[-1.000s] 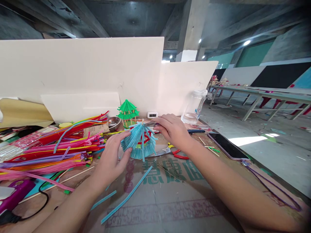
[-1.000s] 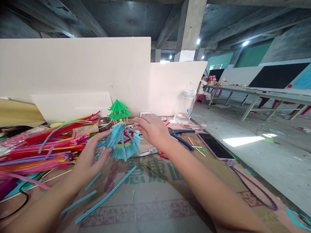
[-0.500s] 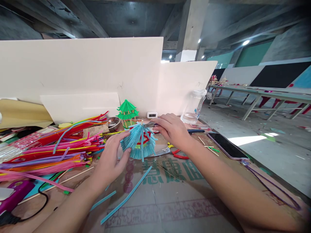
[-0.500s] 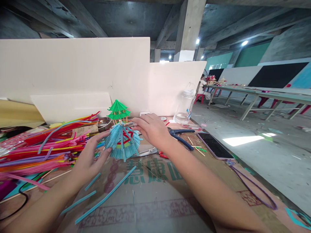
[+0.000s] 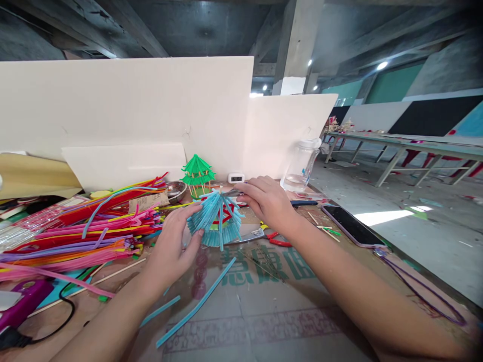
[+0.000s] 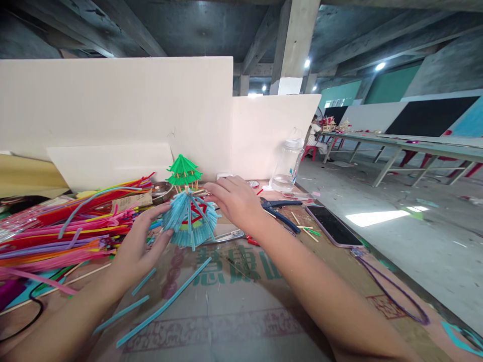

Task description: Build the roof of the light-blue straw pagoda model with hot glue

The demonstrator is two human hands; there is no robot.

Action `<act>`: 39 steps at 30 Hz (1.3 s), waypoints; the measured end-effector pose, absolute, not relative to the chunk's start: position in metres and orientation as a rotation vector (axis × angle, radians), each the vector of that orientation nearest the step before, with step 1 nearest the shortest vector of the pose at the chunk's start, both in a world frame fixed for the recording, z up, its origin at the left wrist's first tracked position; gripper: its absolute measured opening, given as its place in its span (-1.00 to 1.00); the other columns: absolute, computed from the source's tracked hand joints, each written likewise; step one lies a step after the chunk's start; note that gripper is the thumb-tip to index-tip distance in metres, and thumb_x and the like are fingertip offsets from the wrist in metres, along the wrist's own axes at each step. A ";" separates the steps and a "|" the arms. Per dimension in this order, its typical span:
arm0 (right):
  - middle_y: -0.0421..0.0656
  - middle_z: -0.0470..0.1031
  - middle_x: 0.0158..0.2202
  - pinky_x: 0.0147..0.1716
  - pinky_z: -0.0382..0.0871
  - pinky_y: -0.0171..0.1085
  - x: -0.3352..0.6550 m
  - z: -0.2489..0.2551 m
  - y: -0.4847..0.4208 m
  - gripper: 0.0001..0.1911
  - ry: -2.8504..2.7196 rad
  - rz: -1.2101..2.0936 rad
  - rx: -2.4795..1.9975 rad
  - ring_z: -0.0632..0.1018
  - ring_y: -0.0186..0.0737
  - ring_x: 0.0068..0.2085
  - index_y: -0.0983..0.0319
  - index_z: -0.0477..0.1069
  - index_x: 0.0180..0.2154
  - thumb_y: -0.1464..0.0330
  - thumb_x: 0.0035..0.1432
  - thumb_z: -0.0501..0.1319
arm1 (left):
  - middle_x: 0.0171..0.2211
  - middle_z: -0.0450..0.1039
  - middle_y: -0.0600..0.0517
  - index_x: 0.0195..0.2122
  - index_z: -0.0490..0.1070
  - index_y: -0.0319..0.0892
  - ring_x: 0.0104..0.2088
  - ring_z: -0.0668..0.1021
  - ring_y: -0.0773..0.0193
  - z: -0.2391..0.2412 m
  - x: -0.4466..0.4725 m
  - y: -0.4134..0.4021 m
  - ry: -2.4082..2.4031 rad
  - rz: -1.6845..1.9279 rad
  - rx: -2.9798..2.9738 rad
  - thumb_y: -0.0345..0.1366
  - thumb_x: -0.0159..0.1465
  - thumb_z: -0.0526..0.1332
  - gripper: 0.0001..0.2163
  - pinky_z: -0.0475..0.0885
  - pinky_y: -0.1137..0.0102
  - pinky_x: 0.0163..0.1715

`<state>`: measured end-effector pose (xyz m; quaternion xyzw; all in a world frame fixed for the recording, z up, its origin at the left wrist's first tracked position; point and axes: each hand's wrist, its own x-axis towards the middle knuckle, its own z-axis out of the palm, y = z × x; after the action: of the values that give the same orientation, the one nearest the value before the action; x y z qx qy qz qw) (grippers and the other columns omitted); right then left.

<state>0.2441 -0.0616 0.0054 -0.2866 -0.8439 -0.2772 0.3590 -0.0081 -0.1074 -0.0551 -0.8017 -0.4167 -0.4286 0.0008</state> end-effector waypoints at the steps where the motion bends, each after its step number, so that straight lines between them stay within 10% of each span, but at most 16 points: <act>1: -0.05 0.53 -0.28 -0.26 0.24 -0.19 0.244 0.005 -0.062 -0.68 -2.177 -0.708 -0.747 0.45 -0.14 -0.25 0.29 0.43 -0.09 0.24 0.34 0.03 | 0.18 0.25 -0.04 0.19 0.11 -0.03 0.18 0.32 0.14 -0.055 -0.008 -0.107 -1.312 -1.349 -2.518 -0.33 0.28 0.15 -0.55 0.27 0.18 0.15; 22: 0.07 0.48 0.00 -0.11 0.33 -0.21 0.279 -0.062 0.005 -0.63 -2.263 -0.249 -1.405 0.50 -0.11 -0.02 0.32 0.29 0.11 0.46 0.28 0.07 | 0.15 0.29 -0.13 0.15 0.16 -0.11 0.16 0.36 0.05 -0.054 -0.012 -0.097 -1.455 -1.382 -2.443 -0.16 0.25 0.20 -0.54 0.26 0.11 0.15; 35: -0.19 0.42 -0.49 -0.39 0.22 -0.31 0.238 -0.022 -0.034 -0.67 -2.072 -0.009 -1.128 0.40 -0.30 -0.42 0.27 0.43 -0.45 0.20 0.26 0.13 | 0.15 0.29 -0.13 0.15 0.17 -0.12 0.15 0.36 0.07 -0.053 -0.012 -0.100 -1.442 -1.430 -2.471 -0.23 0.28 0.14 -0.59 0.27 0.11 0.14; 39: -0.25 0.43 -0.47 -0.46 0.18 -0.35 0.213 -0.006 -0.066 -0.78 -2.021 0.356 -0.980 0.35 -0.36 -0.47 0.23 0.52 -0.23 0.26 0.20 0.18 | 0.13 0.31 -0.12 0.13 0.18 -0.11 0.14 0.37 0.07 -0.054 -0.011 -0.102 -1.388 -1.424 -2.461 -0.27 0.28 0.13 -0.61 0.29 0.12 0.12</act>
<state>0.2125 -0.0661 -0.0063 -0.3912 -0.8063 0.1419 0.4203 -0.0107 -0.1017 -0.0537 -0.7777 -0.4388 -0.4500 -0.0110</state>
